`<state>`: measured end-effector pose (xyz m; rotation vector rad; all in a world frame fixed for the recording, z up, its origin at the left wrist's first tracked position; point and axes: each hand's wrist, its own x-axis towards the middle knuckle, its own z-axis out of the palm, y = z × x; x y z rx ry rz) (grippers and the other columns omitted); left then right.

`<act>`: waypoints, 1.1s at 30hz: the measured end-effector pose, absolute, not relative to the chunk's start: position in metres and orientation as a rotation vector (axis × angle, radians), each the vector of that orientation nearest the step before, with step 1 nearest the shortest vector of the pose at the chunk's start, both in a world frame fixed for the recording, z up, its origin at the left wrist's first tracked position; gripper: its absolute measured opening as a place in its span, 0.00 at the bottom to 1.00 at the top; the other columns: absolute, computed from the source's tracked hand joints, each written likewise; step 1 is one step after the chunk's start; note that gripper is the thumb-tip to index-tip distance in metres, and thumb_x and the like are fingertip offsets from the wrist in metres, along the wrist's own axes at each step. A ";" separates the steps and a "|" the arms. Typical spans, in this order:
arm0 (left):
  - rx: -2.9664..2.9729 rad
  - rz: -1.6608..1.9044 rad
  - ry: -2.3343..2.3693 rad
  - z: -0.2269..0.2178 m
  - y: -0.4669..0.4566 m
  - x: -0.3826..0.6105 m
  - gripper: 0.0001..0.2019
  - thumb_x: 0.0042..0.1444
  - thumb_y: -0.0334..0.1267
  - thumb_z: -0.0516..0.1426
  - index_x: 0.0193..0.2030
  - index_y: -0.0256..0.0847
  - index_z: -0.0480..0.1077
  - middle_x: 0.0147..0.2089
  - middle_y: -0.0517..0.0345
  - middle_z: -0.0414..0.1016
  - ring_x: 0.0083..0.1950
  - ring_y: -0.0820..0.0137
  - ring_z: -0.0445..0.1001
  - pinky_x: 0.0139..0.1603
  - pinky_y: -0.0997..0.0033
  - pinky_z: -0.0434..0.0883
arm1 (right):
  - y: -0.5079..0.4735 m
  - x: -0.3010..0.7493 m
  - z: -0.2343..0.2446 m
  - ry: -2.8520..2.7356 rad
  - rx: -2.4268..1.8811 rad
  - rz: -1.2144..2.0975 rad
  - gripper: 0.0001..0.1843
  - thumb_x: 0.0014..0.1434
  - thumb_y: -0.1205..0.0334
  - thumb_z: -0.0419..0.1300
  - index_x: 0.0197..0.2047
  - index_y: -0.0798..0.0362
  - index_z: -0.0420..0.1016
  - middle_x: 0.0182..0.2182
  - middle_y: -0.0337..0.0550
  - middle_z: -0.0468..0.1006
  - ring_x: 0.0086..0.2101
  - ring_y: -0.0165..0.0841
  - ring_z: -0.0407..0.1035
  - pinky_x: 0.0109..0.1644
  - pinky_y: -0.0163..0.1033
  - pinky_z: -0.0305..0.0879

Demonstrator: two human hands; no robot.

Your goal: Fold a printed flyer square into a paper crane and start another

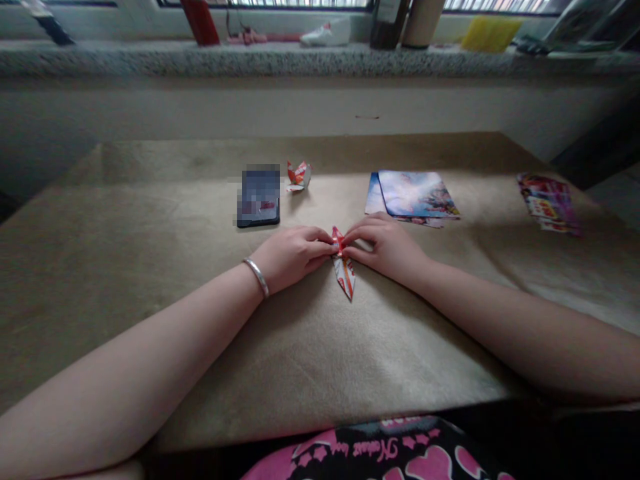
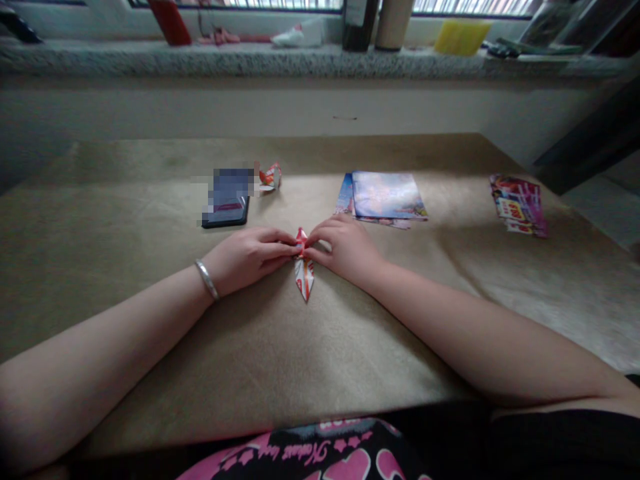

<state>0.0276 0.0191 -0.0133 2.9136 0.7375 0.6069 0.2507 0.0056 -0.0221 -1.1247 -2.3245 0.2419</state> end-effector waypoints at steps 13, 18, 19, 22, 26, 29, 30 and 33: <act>2.788 0.640 0.851 -0.016 0.017 0.030 0.10 0.62 0.40 0.53 0.41 0.42 0.76 0.46 0.55 0.76 0.44 0.71 0.76 0.44 0.73 0.73 | 0.005 0.248 -0.023 -2.366 -1.092 0.263 0.10 0.59 0.55 0.60 0.39 0.50 0.78 0.40 0.44 0.79 0.43 0.37 0.68 0.49 0.44 0.63; 2.832 0.597 0.797 -0.013 0.017 0.031 0.10 0.62 0.38 0.52 0.41 0.39 0.74 0.46 0.52 0.76 0.45 0.70 0.75 0.46 0.70 0.72 | 0.005 0.247 -0.021 -2.348 -1.039 0.268 0.07 0.58 0.57 0.61 0.36 0.50 0.77 0.40 0.45 0.78 0.43 0.37 0.68 0.49 0.45 0.63; 2.864 0.579 0.789 -0.013 0.017 0.031 0.10 0.62 0.38 0.52 0.41 0.38 0.73 0.44 0.51 0.76 0.44 0.69 0.75 0.46 0.69 0.72 | 0.005 0.247 -0.021 -2.345 -1.020 0.260 0.06 0.58 0.58 0.61 0.35 0.50 0.76 0.40 0.45 0.78 0.42 0.36 0.68 0.48 0.44 0.63; 2.969 0.536 0.780 -0.011 0.016 0.032 0.10 0.63 0.37 0.51 0.42 0.37 0.73 0.41 0.50 0.77 0.43 0.67 0.75 0.45 0.67 0.73 | 0.004 0.248 -0.018 -2.372 -0.952 0.234 0.06 0.59 0.58 0.59 0.34 0.50 0.75 0.36 0.44 0.78 0.40 0.36 0.68 0.46 0.43 0.64; 3.066 0.502 0.715 -0.007 0.014 0.030 0.11 0.63 0.34 0.50 0.44 0.36 0.72 0.45 0.48 0.77 0.45 0.66 0.76 0.47 0.66 0.74 | 0.001 0.252 -0.015 -2.451 -0.889 0.191 0.08 0.61 0.60 0.55 0.36 0.50 0.76 0.36 0.45 0.79 0.41 0.37 0.69 0.46 0.44 0.64; 3.090 0.462 0.594 -0.003 0.013 0.027 0.12 0.61 0.31 0.50 0.48 0.35 0.71 0.50 0.47 0.75 0.49 0.67 0.75 0.51 0.66 0.73 | -0.002 0.255 -0.014 -2.497 -0.870 0.138 0.10 0.62 0.62 0.54 0.38 0.50 0.77 0.37 0.45 0.80 0.43 0.38 0.69 0.46 0.43 0.65; 3.090 0.446 0.556 -0.002 0.013 0.025 0.13 0.60 0.31 0.50 0.49 0.36 0.70 0.52 0.48 0.75 0.51 0.67 0.75 0.52 0.67 0.73 | -0.002 0.255 -0.014 -2.514 -0.864 0.120 0.11 0.62 0.62 0.54 0.39 0.50 0.78 0.38 0.44 0.80 0.43 0.37 0.69 0.46 0.43 0.65; 3.096 0.394 0.534 0.000 0.013 0.024 0.15 0.61 0.30 0.50 0.52 0.40 0.70 0.54 0.50 0.73 0.53 0.68 0.73 0.54 0.67 0.72 | -0.003 0.257 -0.013 -2.567 -0.839 0.062 0.12 0.62 0.62 0.52 0.40 0.50 0.78 0.39 0.43 0.80 0.43 0.37 0.69 0.46 0.42 0.65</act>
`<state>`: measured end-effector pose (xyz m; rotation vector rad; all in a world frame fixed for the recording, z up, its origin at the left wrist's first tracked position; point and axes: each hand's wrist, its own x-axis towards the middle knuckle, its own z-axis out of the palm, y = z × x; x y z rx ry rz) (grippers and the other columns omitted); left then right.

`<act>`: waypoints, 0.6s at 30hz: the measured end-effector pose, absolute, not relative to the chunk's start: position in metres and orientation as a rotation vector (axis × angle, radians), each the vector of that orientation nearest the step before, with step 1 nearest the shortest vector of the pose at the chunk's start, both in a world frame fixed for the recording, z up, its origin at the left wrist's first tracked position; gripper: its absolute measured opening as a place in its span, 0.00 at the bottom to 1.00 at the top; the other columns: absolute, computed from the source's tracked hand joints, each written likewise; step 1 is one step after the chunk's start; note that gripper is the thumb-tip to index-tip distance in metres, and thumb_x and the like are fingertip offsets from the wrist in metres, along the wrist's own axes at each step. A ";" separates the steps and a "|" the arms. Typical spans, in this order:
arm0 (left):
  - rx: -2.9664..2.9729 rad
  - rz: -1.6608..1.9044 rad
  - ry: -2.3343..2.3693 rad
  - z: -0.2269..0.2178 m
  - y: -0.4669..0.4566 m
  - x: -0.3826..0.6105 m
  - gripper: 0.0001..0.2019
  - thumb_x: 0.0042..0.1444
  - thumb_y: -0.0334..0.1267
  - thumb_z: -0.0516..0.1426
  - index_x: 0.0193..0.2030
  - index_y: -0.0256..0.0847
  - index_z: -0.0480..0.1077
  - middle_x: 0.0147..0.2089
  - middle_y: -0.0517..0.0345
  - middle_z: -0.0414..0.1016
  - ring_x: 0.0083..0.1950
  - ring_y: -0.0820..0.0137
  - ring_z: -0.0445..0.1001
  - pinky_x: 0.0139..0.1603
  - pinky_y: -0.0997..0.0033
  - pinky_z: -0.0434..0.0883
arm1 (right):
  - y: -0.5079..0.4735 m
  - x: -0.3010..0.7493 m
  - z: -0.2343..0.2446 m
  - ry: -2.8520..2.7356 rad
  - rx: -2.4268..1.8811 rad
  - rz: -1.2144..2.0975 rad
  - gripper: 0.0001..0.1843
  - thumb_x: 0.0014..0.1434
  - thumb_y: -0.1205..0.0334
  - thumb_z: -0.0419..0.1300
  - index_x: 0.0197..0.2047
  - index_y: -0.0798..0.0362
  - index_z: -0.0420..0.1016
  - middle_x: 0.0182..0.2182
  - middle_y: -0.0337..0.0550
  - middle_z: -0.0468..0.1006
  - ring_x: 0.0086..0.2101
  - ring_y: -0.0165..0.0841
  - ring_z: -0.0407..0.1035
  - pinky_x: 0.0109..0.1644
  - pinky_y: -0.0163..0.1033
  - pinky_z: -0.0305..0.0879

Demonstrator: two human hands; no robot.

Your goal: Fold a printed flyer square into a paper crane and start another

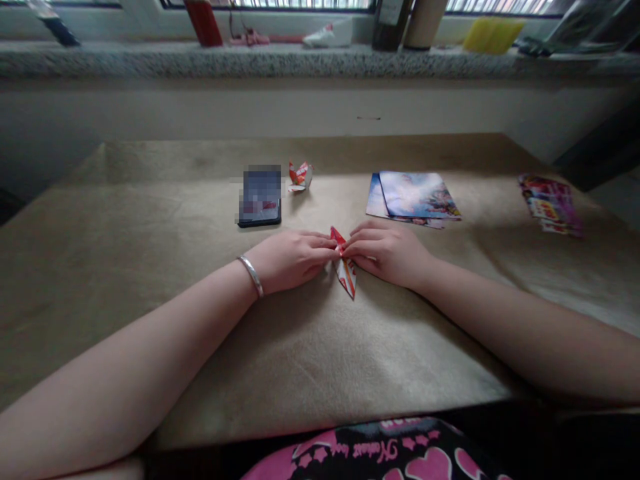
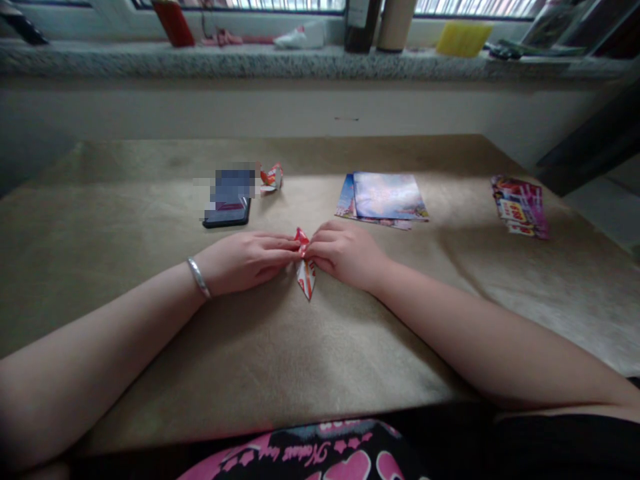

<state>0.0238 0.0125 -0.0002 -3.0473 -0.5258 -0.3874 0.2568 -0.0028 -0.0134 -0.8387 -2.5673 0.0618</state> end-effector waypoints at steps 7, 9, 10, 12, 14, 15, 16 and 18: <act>-2.903 -0.249 -0.653 0.009 0.006 0.034 0.12 0.60 0.32 0.52 0.47 0.43 0.73 0.46 0.50 0.75 0.47 0.64 0.75 0.45 0.64 0.73 | -0.002 0.253 -0.005 -2.647 -0.829 -0.046 0.14 0.63 0.63 0.51 0.39 0.51 0.78 0.39 0.46 0.79 0.43 0.38 0.69 0.47 0.44 0.65; -2.883 -0.260 -0.625 0.012 0.004 0.036 0.11 0.60 0.31 0.52 0.45 0.41 0.73 0.47 0.50 0.75 0.48 0.64 0.74 0.47 0.64 0.73 | -0.003 0.254 -0.004 -2.644 -0.830 -0.045 0.13 0.61 0.65 0.52 0.39 0.51 0.78 0.40 0.46 0.79 0.43 0.38 0.69 0.47 0.44 0.65; -2.877 -0.261 -0.612 0.012 0.002 0.037 0.10 0.59 0.30 0.53 0.45 0.40 0.73 0.47 0.50 0.75 0.48 0.63 0.74 0.47 0.64 0.73 | -0.003 0.254 -0.004 -2.640 -0.830 -0.036 0.13 0.59 0.67 0.52 0.39 0.50 0.78 0.40 0.46 0.79 0.42 0.38 0.70 0.46 0.44 0.65; -2.881 -0.249 -0.609 0.012 0.000 0.036 0.11 0.59 0.29 0.53 0.46 0.39 0.73 0.47 0.49 0.75 0.48 0.63 0.74 0.46 0.63 0.74 | -0.004 0.257 -0.005 -2.625 -0.826 0.008 0.14 0.58 0.69 0.52 0.40 0.50 0.79 0.41 0.44 0.80 0.42 0.37 0.71 0.46 0.43 0.66; -2.912 -0.229 -0.627 0.010 0.000 0.034 0.13 0.59 0.29 0.52 0.48 0.38 0.72 0.47 0.48 0.75 0.47 0.63 0.75 0.45 0.63 0.74 | -0.004 0.261 -0.007 -2.595 -0.816 0.081 0.16 0.56 0.71 0.52 0.40 0.49 0.79 0.42 0.43 0.80 0.43 0.36 0.72 0.47 0.43 0.67; -2.941 -0.224 -0.645 0.009 0.000 0.032 0.14 0.58 0.28 0.52 0.49 0.38 0.72 0.48 0.47 0.75 0.47 0.63 0.75 0.46 0.63 0.74 | -0.004 0.262 -0.008 -2.576 -0.809 0.113 0.16 0.56 0.71 0.52 0.40 0.49 0.79 0.42 0.43 0.80 0.43 0.35 0.72 0.47 0.42 0.67; -2.977 -0.224 -0.662 0.008 0.001 0.030 0.15 0.57 0.28 0.52 0.50 0.38 0.71 0.49 0.48 0.75 0.48 0.64 0.75 0.47 0.63 0.74 | -0.004 0.264 -0.009 -2.556 -0.806 0.133 0.16 0.55 0.71 0.52 0.40 0.49 0.79 0.42 0.43 0.81 0.43 0.35 0.72 0.48 0.42 0.67; -3.056 -0.258 -0.697 0.006 0.005 0.025 0.19 0.55 0.26 0.53 0.53 0.41 0.70 0.53 0.51 0.74 0.51 0.66 0.74 0.52 0.65 0.73 | -0.004 0.265 -0.010 -2.536 -0.806 0.136 0.16 0.55 0.71 0.53 0.39 0.48 0.79 0.41 0.41 0.81 0.43 0.35 0.73 0.48 0.42 0.67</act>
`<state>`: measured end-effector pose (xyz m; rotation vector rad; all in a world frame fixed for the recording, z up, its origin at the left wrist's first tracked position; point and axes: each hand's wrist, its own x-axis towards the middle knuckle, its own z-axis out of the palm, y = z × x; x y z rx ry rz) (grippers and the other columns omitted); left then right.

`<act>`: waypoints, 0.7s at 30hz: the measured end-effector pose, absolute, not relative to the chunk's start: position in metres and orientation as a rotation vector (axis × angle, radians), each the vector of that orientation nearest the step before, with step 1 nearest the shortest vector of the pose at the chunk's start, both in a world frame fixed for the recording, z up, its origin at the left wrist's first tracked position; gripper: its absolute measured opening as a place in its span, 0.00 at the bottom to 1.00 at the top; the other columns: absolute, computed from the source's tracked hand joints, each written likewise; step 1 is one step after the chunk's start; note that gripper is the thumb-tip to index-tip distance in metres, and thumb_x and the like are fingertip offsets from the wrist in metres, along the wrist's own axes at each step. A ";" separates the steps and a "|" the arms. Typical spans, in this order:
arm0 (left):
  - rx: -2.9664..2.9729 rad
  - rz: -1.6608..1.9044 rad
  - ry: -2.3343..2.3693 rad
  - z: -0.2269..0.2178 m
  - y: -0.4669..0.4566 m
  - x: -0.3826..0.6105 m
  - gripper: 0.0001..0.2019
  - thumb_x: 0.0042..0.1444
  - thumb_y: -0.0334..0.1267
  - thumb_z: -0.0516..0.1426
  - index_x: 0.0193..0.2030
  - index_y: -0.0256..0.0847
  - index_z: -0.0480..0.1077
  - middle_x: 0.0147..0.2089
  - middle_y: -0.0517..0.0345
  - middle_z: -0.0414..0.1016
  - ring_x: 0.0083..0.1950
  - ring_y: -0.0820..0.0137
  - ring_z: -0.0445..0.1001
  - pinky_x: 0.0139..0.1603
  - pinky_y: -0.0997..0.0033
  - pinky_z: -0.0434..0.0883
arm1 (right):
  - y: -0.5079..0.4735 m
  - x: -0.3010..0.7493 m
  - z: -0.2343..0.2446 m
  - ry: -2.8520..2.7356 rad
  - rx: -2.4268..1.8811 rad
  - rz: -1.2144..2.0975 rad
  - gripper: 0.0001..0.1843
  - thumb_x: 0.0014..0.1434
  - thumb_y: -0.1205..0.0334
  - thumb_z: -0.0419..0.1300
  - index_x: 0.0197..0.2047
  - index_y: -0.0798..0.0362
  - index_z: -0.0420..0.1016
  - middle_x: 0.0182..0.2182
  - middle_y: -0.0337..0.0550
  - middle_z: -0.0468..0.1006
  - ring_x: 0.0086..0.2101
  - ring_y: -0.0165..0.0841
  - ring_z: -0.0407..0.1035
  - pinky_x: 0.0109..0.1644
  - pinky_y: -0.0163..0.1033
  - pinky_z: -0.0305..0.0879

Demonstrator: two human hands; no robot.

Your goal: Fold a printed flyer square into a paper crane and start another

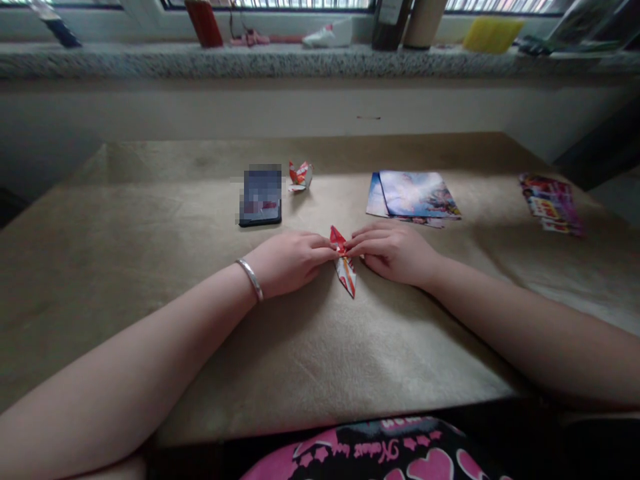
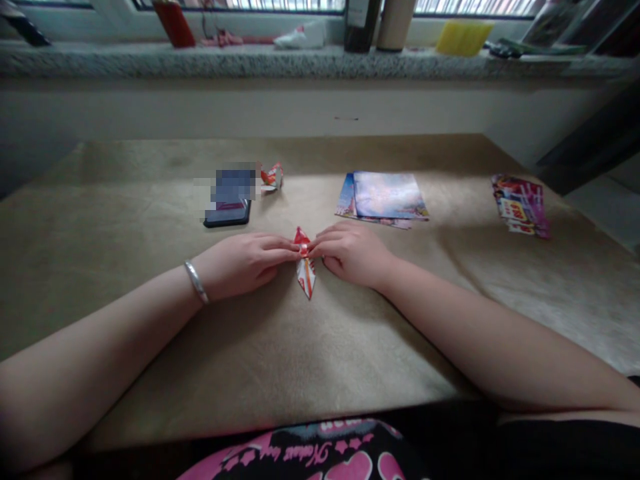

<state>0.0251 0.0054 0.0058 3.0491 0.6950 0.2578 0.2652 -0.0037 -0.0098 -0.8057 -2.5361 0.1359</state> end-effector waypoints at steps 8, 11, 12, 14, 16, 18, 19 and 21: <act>3.029 0.306 0.621 0.007 0.013 0.025 0.16 0.59 0.29 0.51 0.50 0.44 0.73 0.50 0.55 0.76 0.50 0.69 0.74 0.52 0.67 0.71 | -0.003 0.263 -0.008 -2.561 -0.835 0.029 0.13 0.57 0.68 0.54 0.35 0.48 0.80 0.46 0.45 0.78 0.43 0.38 0.70 0.46 0.45 0.66; 3.157 0.287 0.733 0.008 0.009 0.030 0.12 0.58 0.32 0.54 0.45 0.46 0.75 0.46 0.57 0.77 0.46 0.67 0.74 0.50 0.64 0.68 | -0.004 0.262 -0.008 -2.517 -0.921 0.080 0.12 0.57 0.68 0.54 0.32 0.48 0.79 0.46 0.46 0.76 0.41 0.37 0.70 0.45 0.45 0.66; 3.170 0.304 0.739 0.008 0.008 0.031 0.11 0.58 0.32 0.55 0.44 0.47 0.75 0.46 0.57 0.77 0.46 0.68 0.74 0.50 0.65 0.68 | -0.004 0.262 -0.008 -2.507 -0.929 0.126 0.13 0.57 0.69 0.54 0.32 0.48 0.79 0.45 0.45 0.76 0.41 0.36 0.70 0.46 0.45 0.65; 3.148 0.367 0.753 0.006 0.007 0.032 0.10 0.57 0.32 0.55 0.42 0.46 0.75 0.44 0.58 0.77 0.45 0.68 0.74 0.49 0.66 0.67 | -0.004 0.262 -0.008 -2.491 -0.919 0.225 0.12 0.55 0.71 0.54 0.33 0.48 0.78 0.44 0.43 0.77 0.43 0.35 0.69 0.48 0.45 0.65; 3.129 0.426 0.762 0.003 0.007 0.033 0.11 0.56 0.31 0.54 0.42 0.45 0.75 0.41 0.57 0.77 0.43 0.68 0.74 0.48 0.66 0.66 | -0.004 0.262 -0.009 -2.472 -0.903 0.302 0.12 0.54 0.71 0.54 0.35 0.48 0.77 0.43 0.42 0.78 0.44 0.36 0.69 0.50 0.45 0.64; 3.114 0.482 0.812 0.000 0.007 0.034 0.10 0.58 0.32 0.52 0.41 0.44 0.74 0.37 0.58 0.77 0.40 0.69 0.74 0.47 0.66 0.65 | -0.005 0.262 -0.009 -2.445 -0.912 0.353 0.11 0.54 0.71 0.55 0.36 0.49 0.76 0.42 0.41 0.79 0.44 0.36 0.70 0.51 0.44 0.64; 3.096 0.518 0.863 -0.001 0.007 0.035 0.09 0.59 0.33 0.52 0.40 0.43 0.74 0.35 0.58 0.77 0.37 0.69 0.74 0.46 0.65 0.65 | -0.005 0.261 -0.008 -2.434 -0.923 0.367 0.11 0.54 0.71 0.55 0.36 0.49 0.75 0.41 0.41 0.79 0.44 0.35 0.70 0.51 0.44 0.64; 3.026 0.585 0.995 -0.003 0.006 0.038 0.09 0.61 0.38 0.51 0.38 0.40 0.73 0.33 0.58 0.77 0.34 0.69 0.74 0.44 0.65 0.64 | -0.005 0.261 -0.008 -2.430 -0.937 0.374 0.10 0.54 0.71 0.54 0.35 0.50 0.75 0.41 0.42 0.80 0.43 0.35 0.70 0.51 0.43 0.64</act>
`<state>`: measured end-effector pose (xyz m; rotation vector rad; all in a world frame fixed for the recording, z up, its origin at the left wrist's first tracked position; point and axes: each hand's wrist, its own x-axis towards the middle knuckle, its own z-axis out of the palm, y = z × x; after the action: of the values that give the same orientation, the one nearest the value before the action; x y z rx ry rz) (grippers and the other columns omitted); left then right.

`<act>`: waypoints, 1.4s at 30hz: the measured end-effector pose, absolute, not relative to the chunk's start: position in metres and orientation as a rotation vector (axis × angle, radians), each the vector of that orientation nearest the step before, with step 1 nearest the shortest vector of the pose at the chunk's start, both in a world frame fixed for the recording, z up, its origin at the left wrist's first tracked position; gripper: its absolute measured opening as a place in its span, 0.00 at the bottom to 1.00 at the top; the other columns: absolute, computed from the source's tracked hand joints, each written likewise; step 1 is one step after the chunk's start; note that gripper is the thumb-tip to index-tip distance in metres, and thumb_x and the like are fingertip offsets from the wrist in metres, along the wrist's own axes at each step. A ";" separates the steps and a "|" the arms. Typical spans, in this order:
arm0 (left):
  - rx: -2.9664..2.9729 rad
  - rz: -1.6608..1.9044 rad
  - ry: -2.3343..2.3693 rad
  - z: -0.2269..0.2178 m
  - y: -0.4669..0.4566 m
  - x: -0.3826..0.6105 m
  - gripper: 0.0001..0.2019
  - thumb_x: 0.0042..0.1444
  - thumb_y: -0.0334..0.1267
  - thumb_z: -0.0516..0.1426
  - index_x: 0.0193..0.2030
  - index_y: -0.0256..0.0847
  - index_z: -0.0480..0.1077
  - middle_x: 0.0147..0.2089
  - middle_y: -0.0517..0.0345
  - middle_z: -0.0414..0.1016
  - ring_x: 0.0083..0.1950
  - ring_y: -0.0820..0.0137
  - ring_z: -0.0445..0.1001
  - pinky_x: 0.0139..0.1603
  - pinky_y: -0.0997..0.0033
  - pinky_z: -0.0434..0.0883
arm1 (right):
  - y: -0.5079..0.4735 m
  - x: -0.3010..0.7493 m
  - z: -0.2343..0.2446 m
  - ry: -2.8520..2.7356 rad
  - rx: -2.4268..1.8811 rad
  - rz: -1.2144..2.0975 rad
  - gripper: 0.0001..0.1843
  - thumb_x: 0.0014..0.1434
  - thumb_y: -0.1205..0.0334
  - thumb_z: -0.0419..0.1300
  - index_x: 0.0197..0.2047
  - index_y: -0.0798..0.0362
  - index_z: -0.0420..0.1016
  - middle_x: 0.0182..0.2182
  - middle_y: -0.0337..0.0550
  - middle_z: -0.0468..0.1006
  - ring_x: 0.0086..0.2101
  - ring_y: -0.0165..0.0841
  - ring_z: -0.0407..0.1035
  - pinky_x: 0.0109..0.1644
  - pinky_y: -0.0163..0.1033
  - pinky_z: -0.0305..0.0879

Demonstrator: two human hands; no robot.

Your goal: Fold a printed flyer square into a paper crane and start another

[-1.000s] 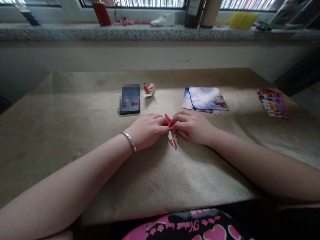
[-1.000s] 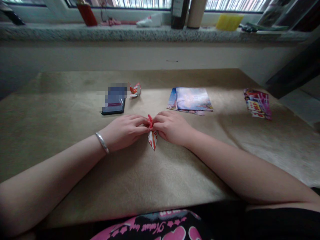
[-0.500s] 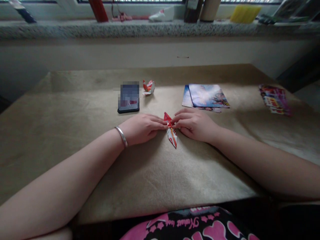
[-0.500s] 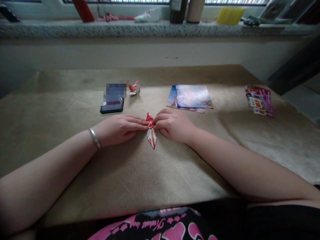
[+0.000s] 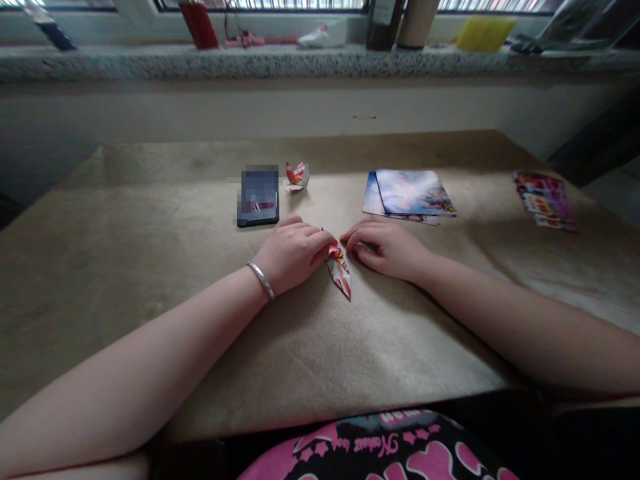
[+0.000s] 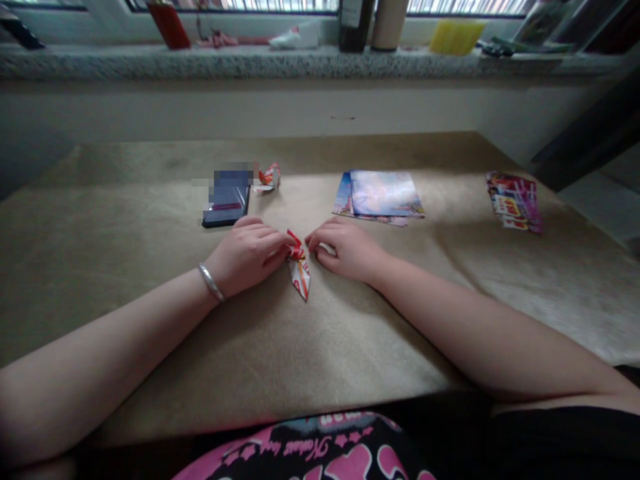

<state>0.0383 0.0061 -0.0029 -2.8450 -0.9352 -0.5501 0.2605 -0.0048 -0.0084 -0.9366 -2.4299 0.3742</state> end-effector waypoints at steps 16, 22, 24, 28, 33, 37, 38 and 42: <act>-3.068 -0.468 -1.181 -0.010 0.013 0.035 0.12 0.60 0.42 0.54 0.45 0.36 0.68 0.57 0.45 0.65 0.59 0.60 0.64 0.60 0.56 0.63 | -0.001 0.257 -0.012 -2.368 -1.081 0.296 0.05 0.56 0.67 0.55 0.34 0.53 0.73 0.37 0.47 0.77 0.41 0.37 0.69 0.49 0.43 0.63; -3.158 -0.654 -1.218 -0.012 0.016 0.033 0.10 0.56 0.39 0.59 0.40 0.37 0.65 0.50 0.48 0.70 0.52 0.64 0.68 0.55 0.60 0.67 | -0.003 0.257 -0.013 -2.382 -1.048 0.289 0.07 0.59 0.61 0.56 0.36 0.53 0.75 0.38 0.47 0.77 0.41 0.37 0.68 0.50 0.44 0.62; -3.192 -0.720 -1.236 -0.011 0.015 0.033 0.10 0.55 0.38 0.60 0.40 0.38 0.65 0.44 0.52 0.71 0.46 0.66 0.69 0.50 0.63 0.69 | -0.005 0.256 -0.012 -2.383 -1.037 0.326 0.08 0.59 0.60 0.57 0.36 0.53 0.75 0.38 0.47 0.78 0.42 0.37 0.68 0.50 0.45 0.62; -3.217 -0.810 -1.226 -0.008 0.013 0.034 0.08 0.54 0.37 0.60 0.36 0.37 0.66 0.35 0.57 0.70 0.38 0.70 0.69 0.42 0.68 0.69 | -0.007 0.253 -0.010 -2.364 -0.980 0.469 0.08 0.59 0.61 0.57 0.37 0.53 0.76 0.37 0.46 0.78 0.40 0.36 0.69 0.49 0.43 0.63; -3.209 -0.829 -1.054 -0.004 0.012 0.034 0.06 0.55 0.37 0.59 0.33 0.38 0.67 0.32 0.58 0.70 0.37 0.71 0.68 0.40 0.71 0.67 | -0.008 0.252 -0.007 -2.349 -0.936 0.588 0.10 0.61 0.62 0.54 0.37 0.54 0.76 0.34 0.45 0.79 0.38 0.34 0.69 0.46 0.41 0.63; -3.219 -0.726 -0.829 -0.002 0.012 0.034 0.04 0.57 0.35 0.55 0.32 0.38 0.68 0.35 0.56 0.72 0.39 0.69 0.68 0.43 0.70 0.66 | -0.007 0.253 -0.007 -2.346 -0.945 0.609 0.11 0.61 0.62 0.53 0.36 0.55 0.76 0.34 0.46 0.79 0.38 0.34 0.69 0.45 0.40 0.64; -3.217 -0.682 -0.800 -0.001 0.012 0.034 0.04 0.57 0.34 0.55 0.33 0.38 0.68 0.36 0.55 0.73 0.40 0.69 0.68 0.43 0.69 0.66 | -0.007 0.253 -0.007 -2.347 -0.942 0.604 0.10 0.61 0.63 0.53 0.36 0.55 0.76 0.33 0.45 0.79 0.38 0.34 0.69 0.45 0.40 0.63; -3.202 -0.572 -0.707 -0.001 0.012 0.034 0.06 0.58 0.39 0.55 0.34 0.40 0.71 0.39 0.54 0.74 0.42 0.69 0.69 0.46 0.68 0.67 | -0.007 0.253 -0.008 -2.380 -0.904 0.524 0.08 0.59 0.65 0.55 0.35 0.53 0.76 0.32 0.43 0.79 0.38 0.34 0.69 0.47 0.42 0.63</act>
<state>0.0335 0.0124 -0.0006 -3.2019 -0.7070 -0.5722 0.2527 -0.0071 -0.0075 -0.9040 -2.3802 0.5242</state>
